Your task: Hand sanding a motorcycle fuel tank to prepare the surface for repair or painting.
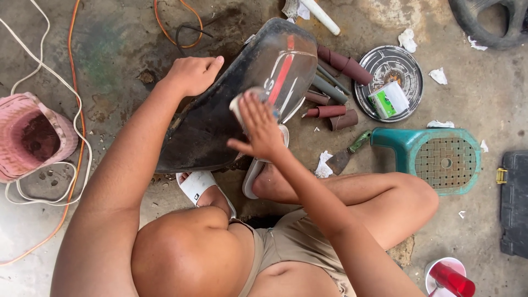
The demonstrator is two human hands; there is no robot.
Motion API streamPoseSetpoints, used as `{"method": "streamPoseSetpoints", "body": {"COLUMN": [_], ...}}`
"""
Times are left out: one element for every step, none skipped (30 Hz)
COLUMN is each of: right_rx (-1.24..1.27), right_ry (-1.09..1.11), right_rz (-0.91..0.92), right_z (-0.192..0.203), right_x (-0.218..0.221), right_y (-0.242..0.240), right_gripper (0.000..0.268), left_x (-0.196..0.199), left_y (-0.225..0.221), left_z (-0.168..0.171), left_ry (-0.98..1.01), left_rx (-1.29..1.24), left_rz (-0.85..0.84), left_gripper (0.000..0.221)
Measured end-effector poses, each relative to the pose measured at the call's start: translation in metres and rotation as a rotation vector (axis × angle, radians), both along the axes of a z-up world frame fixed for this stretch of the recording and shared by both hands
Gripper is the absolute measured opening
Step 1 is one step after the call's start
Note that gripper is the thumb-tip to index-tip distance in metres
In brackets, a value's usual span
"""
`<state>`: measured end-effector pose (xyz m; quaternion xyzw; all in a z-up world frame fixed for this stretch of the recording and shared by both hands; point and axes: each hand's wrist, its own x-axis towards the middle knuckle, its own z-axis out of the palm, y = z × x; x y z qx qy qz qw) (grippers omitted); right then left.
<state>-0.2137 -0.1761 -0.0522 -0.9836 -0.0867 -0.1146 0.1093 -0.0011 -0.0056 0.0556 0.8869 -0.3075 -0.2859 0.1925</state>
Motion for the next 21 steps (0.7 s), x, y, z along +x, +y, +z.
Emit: {"method": "streamPoseSetpoints", "body": {"right_rx": [-0.001, 0.007, 0.016, 0.015, 0.017, 0.015, 0.011, 0.015, 0.02, 0.018, 0.045, 0.074, 0.075, 0.042, 0.009, 0.01, -0.012, -0.031, -0.03, 0.0, 0.029], "right_ry": [-0.002, -0.02, -0.038, -0.041, -0.017, 0.007, 0.003, -0.017, -0.037, -0.035, -0.05, -0.058, -0.052, -0.033, -0.015, -0.017, -0.058, -0.098, -0.098, -0.08, -0.062], "right_rz": [-0.001, -0.056, -0.111, -0.115, -0.152, -0.188, -0.19, -0.2, -0.209, -0.205, -0.178, -0.155, -0.154, -0.101, -0.048, -0.046, -0.024, -0.002, -0.002, -0.022, -0.041], "right_z": [0.014, 0.028, 0.043, 0.054, 0.064, 0.076, 0.076, 0.074, 0.073, 0.062, 0.052, 0.04, 0.025, 0.012, -0.002, -0.001, 0.0, 0.001, 0.006, 0.011, 0.017], "right_x": [0.014, 0.029, 0.044, 0.05, 0.057, 0.065, 0.063, 0.061, 0.058, 0.05, 0.042, 0.031, 0.014, 0.001, -0.012, -0.013, -0.014, -0.016, -0.005, 0.005, 0.014], "right_y": [-0.01, -0.02, -0.03, -0.031, -0.032, -0.035, -0.033, -0.031, -0.029, -0.023, -0.017, -0.01, 0.0, 0.009, 0.018, 0.016, 0.014, 0.013, 0.005, -0.003, -0.012], "right_gripper": [0.122, 0.118, 0.113, 0.113, 0.112, 0.11, 0.11, 0.113, 0.115, 0.115, 0.117, 0.119, 0.119, 0.123, 0.126, 0.126, 0.122, 0.119, 0.119, 0.119, 0.12], "left_x": [0.0, 0.0, 0.0, -0.002, -0.003, -0.004, -0.001, 0.001, 0.002, 0.002, 0.003, 0.001, 0.0, 0.002, 0.003, 0.004, 0.004, 0.003, 0.004, 0.004, 0.004], "left_y": [-0.001, -0.001, 0.0, 0.0, 0.0, -0.001, -0.001, 0.0, 0.001, 0.001, 0.002, 0.003, 0.003, 0.002, 0.001, 0.0, 0.0, 0.0, 0.001, 0.0, 0.0], "left_z": [-0.001, -0.001, -0.001, 0.001, 0.003, 0.004, 0.0, -0.006, -0.012, -0.011, -0.01, -0.011, -0.014, -0.015, -0.016, -0.016, -0.017, -0.017, -0.016, -0.015, -0.014], "left_ry": [-0.002, -0.012, -0.023, -0.026, -0.017, -0.007, -0.011, -0.021, -0.031, -0.03, -0.033, -0.032, -0.025, -0.035, -0.045, -0.046, -0.052, -0.056, -0.056, -0.045, -0.035], "left_rx": [-0.001, 0.009, 0.02, 0.019, 0.013, 0.004, -0.001, -0.008, -0.015, -0.016, -0.042, -0.065, -0.064, -0.034, -0.003, -0.003, 0.012, 0.028, 0.03, 0.014, -0.002], "left_rz": [-0.001, 0.0, 0.001, -0.002, 0.005, 0.014, 0.012, -0.002, -0.015, -0.011, -0.011, -0.015, -0.013, -0.024, -0.035, -0.034, -0.027, -0.021, -0.021, -0.023, -0.025], "left_gripper": [0.077, 0.077, 0.076, 0.076, 0.076, 0.076, 0.076, 0.076, 0.077, 0.077, 0.077, 0.078, 0.078, 0.078, 0.079, 0.079, 0.079, 0.079, 0.079, 0.078, 0.077]}}
